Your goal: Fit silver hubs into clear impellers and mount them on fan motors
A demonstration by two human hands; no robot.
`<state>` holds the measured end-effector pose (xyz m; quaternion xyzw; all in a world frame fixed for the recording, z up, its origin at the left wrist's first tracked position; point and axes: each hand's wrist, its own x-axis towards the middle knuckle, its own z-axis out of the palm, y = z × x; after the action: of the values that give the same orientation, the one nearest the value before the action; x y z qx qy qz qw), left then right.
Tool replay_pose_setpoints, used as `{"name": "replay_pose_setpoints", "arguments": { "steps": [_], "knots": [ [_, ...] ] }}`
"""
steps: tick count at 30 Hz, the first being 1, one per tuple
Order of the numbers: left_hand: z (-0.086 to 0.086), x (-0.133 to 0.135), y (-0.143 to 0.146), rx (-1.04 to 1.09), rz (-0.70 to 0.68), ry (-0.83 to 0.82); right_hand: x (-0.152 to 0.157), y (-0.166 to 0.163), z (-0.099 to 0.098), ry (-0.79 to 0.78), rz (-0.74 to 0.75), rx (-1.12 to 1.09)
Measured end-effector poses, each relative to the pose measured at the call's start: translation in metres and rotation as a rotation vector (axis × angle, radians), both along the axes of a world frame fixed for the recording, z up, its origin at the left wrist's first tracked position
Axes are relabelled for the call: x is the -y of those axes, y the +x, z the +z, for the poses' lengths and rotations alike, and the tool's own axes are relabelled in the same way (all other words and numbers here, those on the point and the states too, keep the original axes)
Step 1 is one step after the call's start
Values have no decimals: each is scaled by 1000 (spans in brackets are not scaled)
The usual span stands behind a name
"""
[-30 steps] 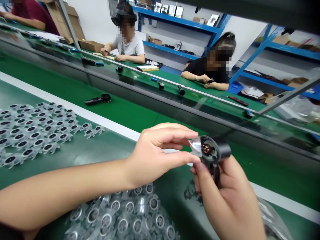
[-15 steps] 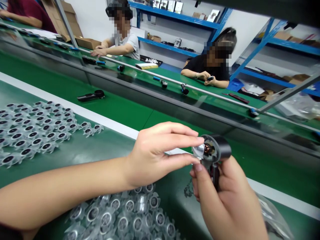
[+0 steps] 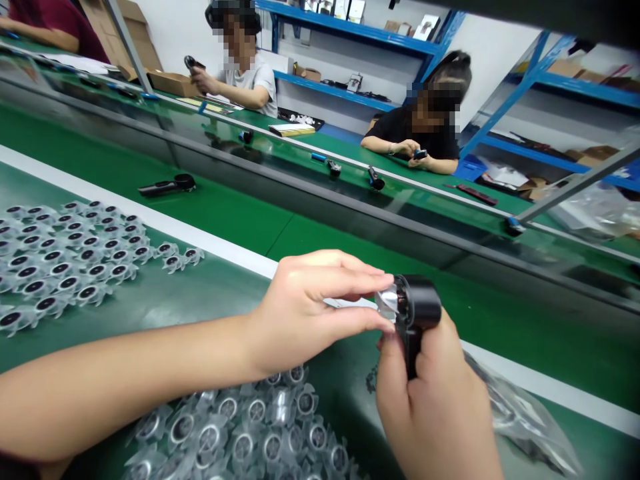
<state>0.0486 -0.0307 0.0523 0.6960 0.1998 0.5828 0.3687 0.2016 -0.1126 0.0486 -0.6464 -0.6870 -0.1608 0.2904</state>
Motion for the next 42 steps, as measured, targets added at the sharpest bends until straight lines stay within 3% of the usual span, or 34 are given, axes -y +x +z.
{"name": "replay_pose_setpoints", "arguments": {
  "steps": [5,9,17,22,32,37,42],
  "knots": [
    [7,4,3,145,-256,-677,-1,-2,-6,71,-8,97],
    [12,-2,2,163,-415,-936,-4,2,-8,85,6,156],
    [11,-14,-7,21,-530,-990,-7,7,-11,137,36,194],
    [5,-16,-4,51,-436,-935,-6,7,-15,103,58,176],
    [12,-17,-7,-29,-467,-947,-9,10,-17,88,114,174],
    [12,-18,-8,8,-524,-1013,-10,10,-21,118,108,162],
    [10,-19,-5,30,-644,-1208,-10,14,-15,-14,181,1]
  ]
}}
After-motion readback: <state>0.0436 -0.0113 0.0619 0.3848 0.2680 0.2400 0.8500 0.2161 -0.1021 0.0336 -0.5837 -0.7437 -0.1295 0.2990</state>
